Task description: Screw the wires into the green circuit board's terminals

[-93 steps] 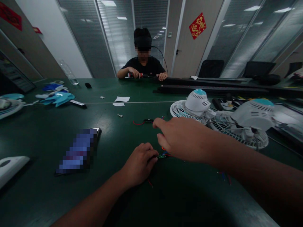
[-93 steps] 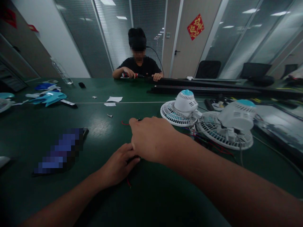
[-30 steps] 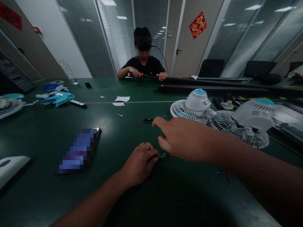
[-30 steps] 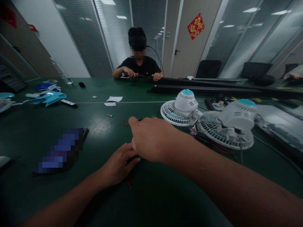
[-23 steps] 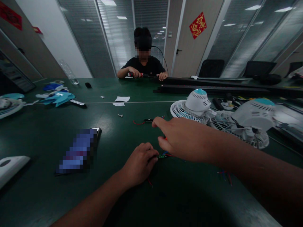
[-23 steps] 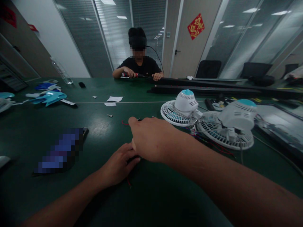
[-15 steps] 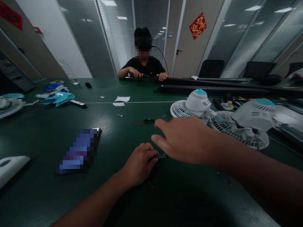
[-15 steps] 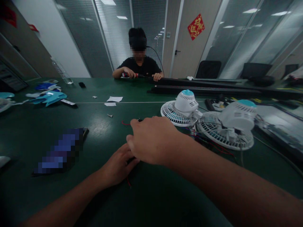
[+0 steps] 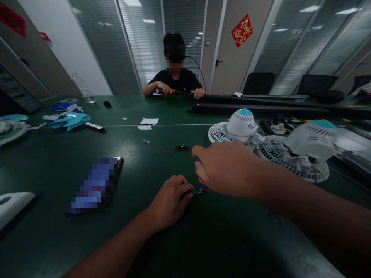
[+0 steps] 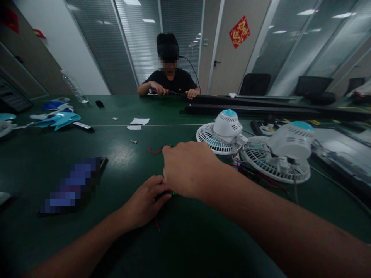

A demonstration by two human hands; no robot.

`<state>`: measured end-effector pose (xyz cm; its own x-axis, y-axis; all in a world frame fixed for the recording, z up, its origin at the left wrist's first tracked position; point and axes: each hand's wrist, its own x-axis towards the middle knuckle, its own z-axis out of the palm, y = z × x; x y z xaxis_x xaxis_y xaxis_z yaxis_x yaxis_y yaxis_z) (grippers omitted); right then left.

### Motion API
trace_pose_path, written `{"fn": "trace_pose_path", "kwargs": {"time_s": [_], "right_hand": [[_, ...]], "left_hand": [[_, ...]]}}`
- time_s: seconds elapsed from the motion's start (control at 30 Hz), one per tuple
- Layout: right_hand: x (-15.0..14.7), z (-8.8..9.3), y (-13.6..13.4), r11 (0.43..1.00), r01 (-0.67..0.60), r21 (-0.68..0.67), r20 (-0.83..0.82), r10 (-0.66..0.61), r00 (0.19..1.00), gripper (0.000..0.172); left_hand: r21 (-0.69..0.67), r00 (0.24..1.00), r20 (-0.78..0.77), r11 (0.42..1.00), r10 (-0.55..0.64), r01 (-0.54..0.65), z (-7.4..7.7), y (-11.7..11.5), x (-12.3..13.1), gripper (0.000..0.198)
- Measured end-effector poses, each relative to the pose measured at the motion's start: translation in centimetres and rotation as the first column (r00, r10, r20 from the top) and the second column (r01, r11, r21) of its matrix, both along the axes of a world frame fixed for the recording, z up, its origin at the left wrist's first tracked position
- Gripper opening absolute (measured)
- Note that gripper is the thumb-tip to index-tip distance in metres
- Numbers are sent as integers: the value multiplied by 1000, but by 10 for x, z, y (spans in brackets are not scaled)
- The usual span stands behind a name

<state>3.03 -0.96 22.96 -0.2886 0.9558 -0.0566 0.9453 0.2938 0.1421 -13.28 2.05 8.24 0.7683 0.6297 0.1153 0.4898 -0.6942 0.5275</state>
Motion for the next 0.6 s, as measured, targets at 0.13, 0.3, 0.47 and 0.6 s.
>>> {"fn": "trace_pose_path", "kwargs": {"time_s": [0.13, 0.3, 0.47, 0.6], "right_hand": [[0, -1, 1, 1000, -11, -15, -50, 10, 999, 32], [0, 1, 1, 999, -22, -40, -96, 18, 995, 31], [0, 2, 1, 999, -17, -47, -112, 11, 994, 30], [-1, 3, 1, 997, 1, -72, -130, -11, 991, 31]], "left_hand": [[-5, 1000, -2, 1000, 2, -2, 3, -1, 0, 17], [-15, 1000, -11, 1000, 6, -6, 5, -1, 1, 17], [-16, 1000, 4, 1000, 4, -4, 3, 0, 1, 20], [-11, 1000, 5, 1000, 4, -4, 3, -1, 1, 21]]}}
